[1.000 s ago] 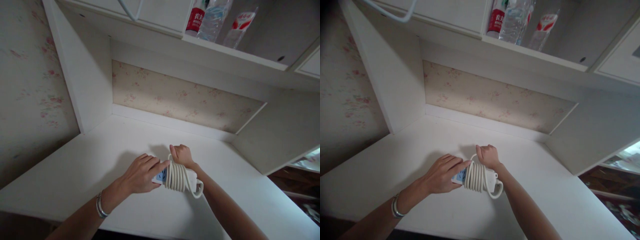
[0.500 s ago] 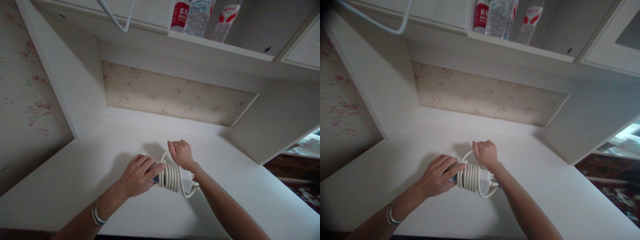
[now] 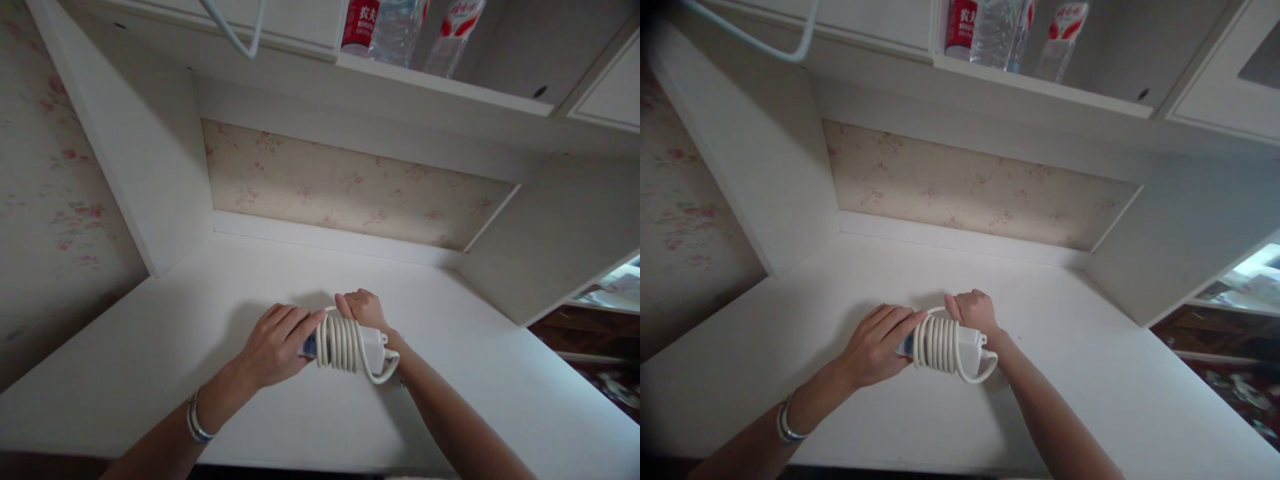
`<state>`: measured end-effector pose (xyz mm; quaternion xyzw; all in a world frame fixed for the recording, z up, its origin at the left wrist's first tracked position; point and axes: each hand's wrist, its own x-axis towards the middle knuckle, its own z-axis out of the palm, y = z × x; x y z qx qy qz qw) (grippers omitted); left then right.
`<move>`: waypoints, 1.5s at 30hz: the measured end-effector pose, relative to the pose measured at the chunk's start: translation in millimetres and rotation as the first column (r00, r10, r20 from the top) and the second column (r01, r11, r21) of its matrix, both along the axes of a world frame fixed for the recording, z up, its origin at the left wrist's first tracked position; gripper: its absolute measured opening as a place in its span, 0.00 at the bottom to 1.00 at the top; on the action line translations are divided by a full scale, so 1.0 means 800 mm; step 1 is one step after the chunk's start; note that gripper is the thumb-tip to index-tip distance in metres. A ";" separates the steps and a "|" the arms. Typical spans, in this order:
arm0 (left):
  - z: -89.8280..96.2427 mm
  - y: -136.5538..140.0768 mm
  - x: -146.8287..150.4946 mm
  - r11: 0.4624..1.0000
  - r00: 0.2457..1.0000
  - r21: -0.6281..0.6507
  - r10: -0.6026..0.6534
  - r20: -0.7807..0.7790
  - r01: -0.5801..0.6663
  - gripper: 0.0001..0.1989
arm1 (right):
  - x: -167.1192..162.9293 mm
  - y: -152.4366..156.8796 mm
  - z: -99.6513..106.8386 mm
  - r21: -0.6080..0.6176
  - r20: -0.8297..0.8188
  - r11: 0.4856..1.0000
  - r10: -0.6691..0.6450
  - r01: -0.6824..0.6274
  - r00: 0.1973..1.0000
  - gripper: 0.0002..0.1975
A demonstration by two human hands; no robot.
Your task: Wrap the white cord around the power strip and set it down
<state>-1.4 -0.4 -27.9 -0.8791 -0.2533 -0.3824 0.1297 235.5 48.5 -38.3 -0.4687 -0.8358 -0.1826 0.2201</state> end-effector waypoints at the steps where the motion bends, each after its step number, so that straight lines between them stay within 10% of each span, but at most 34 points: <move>1: 0.001 -0.001 0.001 1.000 1.000 -0.001 -0.005 0.007 0.005 0.25 | 0.002 0.002 -0.003 -0.005 0.004 1.000 -0.018 0.018 1.000 0.26; 29: -0.001 -0.002 0.003 0.999 0.989 -0.009 -0.043 0.141 0.044 0.29 | -0.020 0.010 0.016 -0.009 0.024 0.989 -0.147 0.147 0.989 0.25; 36: 0.002 0.008 0.006 0.957 0.939 -0.244 0.221 0.265 -0.156 0.29 | -0.037 -0.021 -0.001 0.053 0.216 0.996 -0.087 0.078 0.972 0.24; 45: -0.004 0.023 0.008 0.817 0.868 -0.363 0.495 0.043 -0.448 0.21 | -0.052 -0.053 -0.013 0.014 0.255 0.989 0.138 -0.146 0.957 0.15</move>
